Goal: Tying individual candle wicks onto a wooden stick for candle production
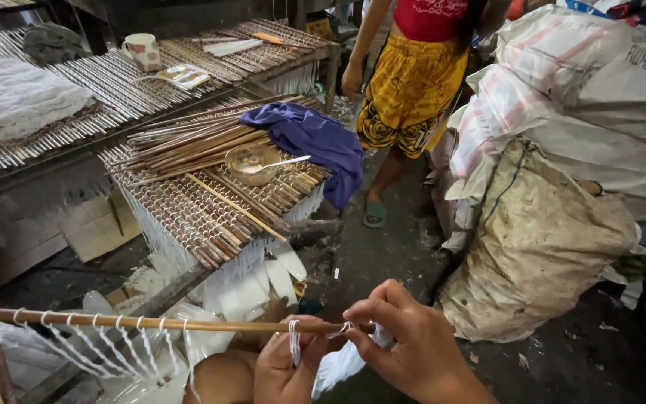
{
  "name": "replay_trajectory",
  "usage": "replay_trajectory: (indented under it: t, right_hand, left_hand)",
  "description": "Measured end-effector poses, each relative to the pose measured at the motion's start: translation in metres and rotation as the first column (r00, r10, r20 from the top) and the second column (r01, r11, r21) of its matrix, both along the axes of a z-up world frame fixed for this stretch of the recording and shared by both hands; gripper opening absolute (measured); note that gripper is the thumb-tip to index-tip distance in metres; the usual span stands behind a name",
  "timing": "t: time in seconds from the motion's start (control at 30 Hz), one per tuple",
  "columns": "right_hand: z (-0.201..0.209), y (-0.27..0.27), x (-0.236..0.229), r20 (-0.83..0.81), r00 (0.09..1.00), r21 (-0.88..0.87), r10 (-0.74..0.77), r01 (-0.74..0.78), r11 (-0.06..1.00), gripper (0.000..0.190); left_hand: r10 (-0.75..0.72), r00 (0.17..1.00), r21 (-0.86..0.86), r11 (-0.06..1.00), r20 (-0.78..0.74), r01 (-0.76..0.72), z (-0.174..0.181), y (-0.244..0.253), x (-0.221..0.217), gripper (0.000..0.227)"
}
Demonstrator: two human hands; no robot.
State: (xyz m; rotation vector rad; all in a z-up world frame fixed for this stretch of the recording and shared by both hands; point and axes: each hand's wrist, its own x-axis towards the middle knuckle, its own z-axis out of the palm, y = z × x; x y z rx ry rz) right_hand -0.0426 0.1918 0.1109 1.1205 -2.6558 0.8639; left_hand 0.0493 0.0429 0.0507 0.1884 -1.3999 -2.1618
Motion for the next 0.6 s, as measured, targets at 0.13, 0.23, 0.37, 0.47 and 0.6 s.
replay_trajectory:
  t: [0.13,0.23,0.37,0.47,0.6]
  right_hand:
    - [-0.003,-0.001,0.0,-0.013,1.0,0.003,0.014,-0.014,1.0,0.023]
    - [-0.003,-0.002,-0.001,-0.062,0.998,-0.003,0.03,-0.03,1.0,0.028]
    - [-0.007,0.003,-0.005,-0.039,0.999,0.069,-0.036,0.039,0.997,0.022]
    - [-0.006,0.006,-0.011,-0.096,0.994,0.058,-0.049,0.054,0.997,0.024]
    - [-0.002,0.007,-0.014,-0.039,0.996,0.051,-0.077,0.079,0.996,0.03]
  left_hand:
    - [0.051,0.998,-0.173,0.984,0.042,-0.043,0.003,-0.003,0.002,0.027]
    - [0.055,0.998,-0.319,0.946,0.007,-0.05,-0.002,-0.004,0.0,0.025]
    - [0.046,0.988,-0.168,0.983,-0.148,-0.071,0.001,0.001,-0.001,0.043]
    - [0.221,0.975,-0.07,0.973,-0.014,-0.222,-0.031,-0.009,-0.002,0.028]
    - [-0.06,0.995,-0.085,0.994,0.079,0.067,-0.019,-0.02,0.0,0.044]
